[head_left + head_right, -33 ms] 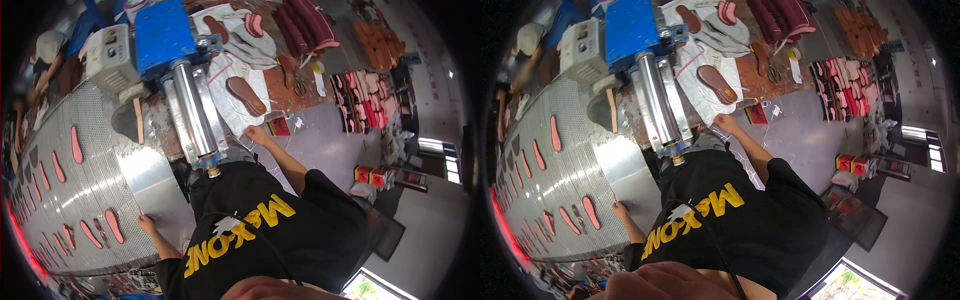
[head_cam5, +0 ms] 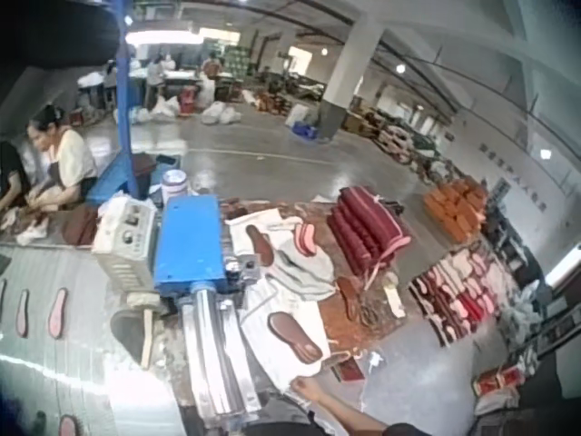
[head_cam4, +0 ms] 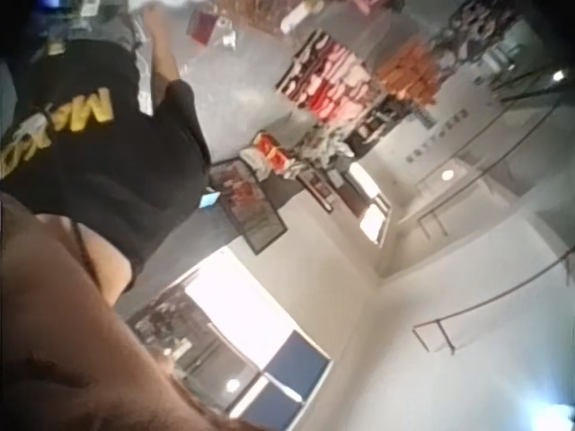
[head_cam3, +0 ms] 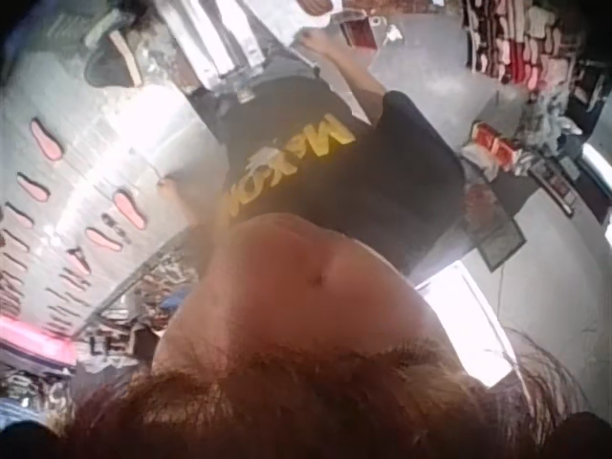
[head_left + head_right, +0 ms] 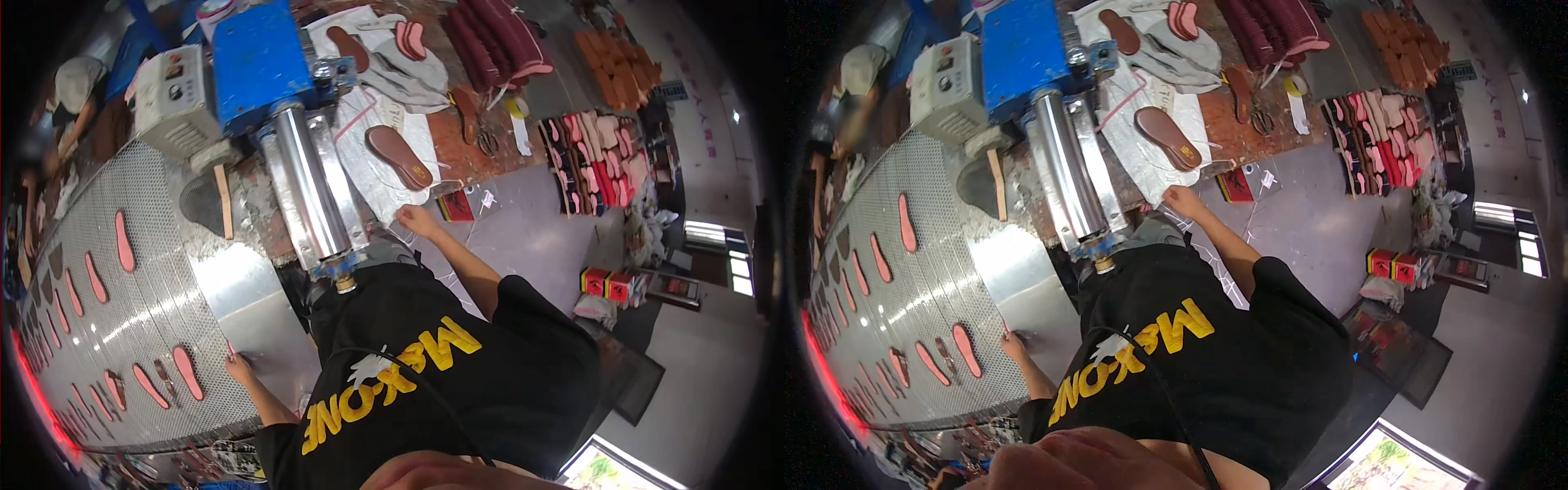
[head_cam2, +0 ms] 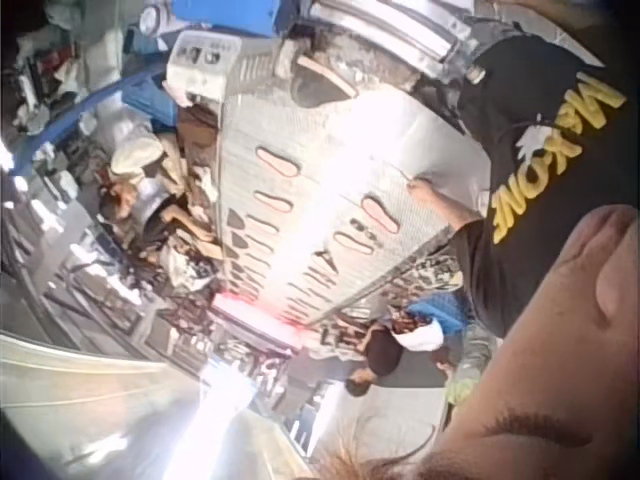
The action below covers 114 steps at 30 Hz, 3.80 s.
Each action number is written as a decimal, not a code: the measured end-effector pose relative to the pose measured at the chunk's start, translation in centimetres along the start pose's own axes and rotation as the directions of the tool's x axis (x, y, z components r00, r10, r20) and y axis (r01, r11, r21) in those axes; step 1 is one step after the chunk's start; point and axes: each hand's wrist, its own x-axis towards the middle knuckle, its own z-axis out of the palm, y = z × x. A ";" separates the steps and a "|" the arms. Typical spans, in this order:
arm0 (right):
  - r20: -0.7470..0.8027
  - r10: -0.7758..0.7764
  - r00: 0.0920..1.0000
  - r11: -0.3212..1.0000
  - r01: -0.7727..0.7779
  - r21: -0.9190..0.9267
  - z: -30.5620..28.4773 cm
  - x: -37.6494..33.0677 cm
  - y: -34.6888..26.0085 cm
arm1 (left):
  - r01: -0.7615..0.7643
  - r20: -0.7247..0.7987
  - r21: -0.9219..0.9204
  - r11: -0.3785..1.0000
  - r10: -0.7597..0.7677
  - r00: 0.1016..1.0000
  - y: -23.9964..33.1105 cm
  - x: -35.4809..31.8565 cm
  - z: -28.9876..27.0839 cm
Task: Apply adhesive to shoe soles using a roller machine and then press them onto the shoe bottom.
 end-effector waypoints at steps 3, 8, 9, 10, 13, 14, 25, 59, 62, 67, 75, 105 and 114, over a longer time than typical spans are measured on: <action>0.038 -0.012 0.999 0.997 0.010 0.073 0.1 0.8 -1.9 | 0.048 -0.124 0.050 0.998 -0.041 0.991 1.4 -1.8 -0.7; 0.206 -0.225 0.952 0.974 0.227 0.018 -1.1 3.5 -5.4 | 0.045 -0.124 -0.025 0.999 -0.047 0.991 4.6 -6.1 1.3; 0.197 -0.264 0.944 0.964 0.263 0.033 -1.8 3.9 -6.4 | -0.039 -0.142 -0.044 0.998 0.033 0.989 5.0 -6.6 2.3; 0.189 -0.302 0.934 0.953 0.298 0.049 -2.7 4.4 -7.4 | -0.010 -0.104 -0.077 0.997 0.002 0.995 5.5 -7.2 3.7; 0.139 -0.335 0.932 0.938 0.315 0.146 -5.8 6.5 -8.3 | -0.085 0.096 0.084 0.993 0.077 0.992 12.1 -12.9 8.4; 0.111 -0.360 0.926 0.921 0.334 0.203 -7.0 7.3 -8.4 | -0.135 -0.002 0.177 0.975 0.137 0.991 14.0 -14.8 9.6; -0.479 -0.376 0.793 0.920 0.256 -0.298 -24.4 31.9 -8.2 | 0.203 0.159 0.132 0.970 -0.223 0.962 13.7 -20.5 13.8; -0.100 -0.346 0.933 0.639 0.312 0.703 -29.8 27.1 -28.5 | 0.202 0.489 -0.573 0.794 0.133 0.862 17.2 -17.7 15.5; 0.028 -0.582 0.813 0.711 0.492 0.503 -24.2 28.2 -35.9 | 0.186 0.409 -0.598 0.780 0.097 0.907 19.2 -19.2 13.5; 0.031 -0.823 0.567 0.568 0.822 0.037 -15.6 31.1 -43.5 | 0.452 0.420 -0.607 0.653 -0.220 0.881 19.2 -22.9 13.0; -0.053 -0.982 0.179 0.186 0.920 -0.346 -12.8 32.6 -41.9 | 0.556 0.513 -0.644 0.526 -0.243 0.823 18.3 -25.0 14.8; -0.175 -0.387 0.905 0.716 0.415 0.561 -23.2 38.2 -19.3 | 0.546 0.514 -0.609 0.575 -0.238 0.824 19.9 -24.8 12.2; 0.254 -0.885 0.390 0.436 0.885 0.163 -25.4 25.2 -42.7 | 0.469 0.548 -0.596 0.652 -0.097 0.831 21.2 -20.2 13.5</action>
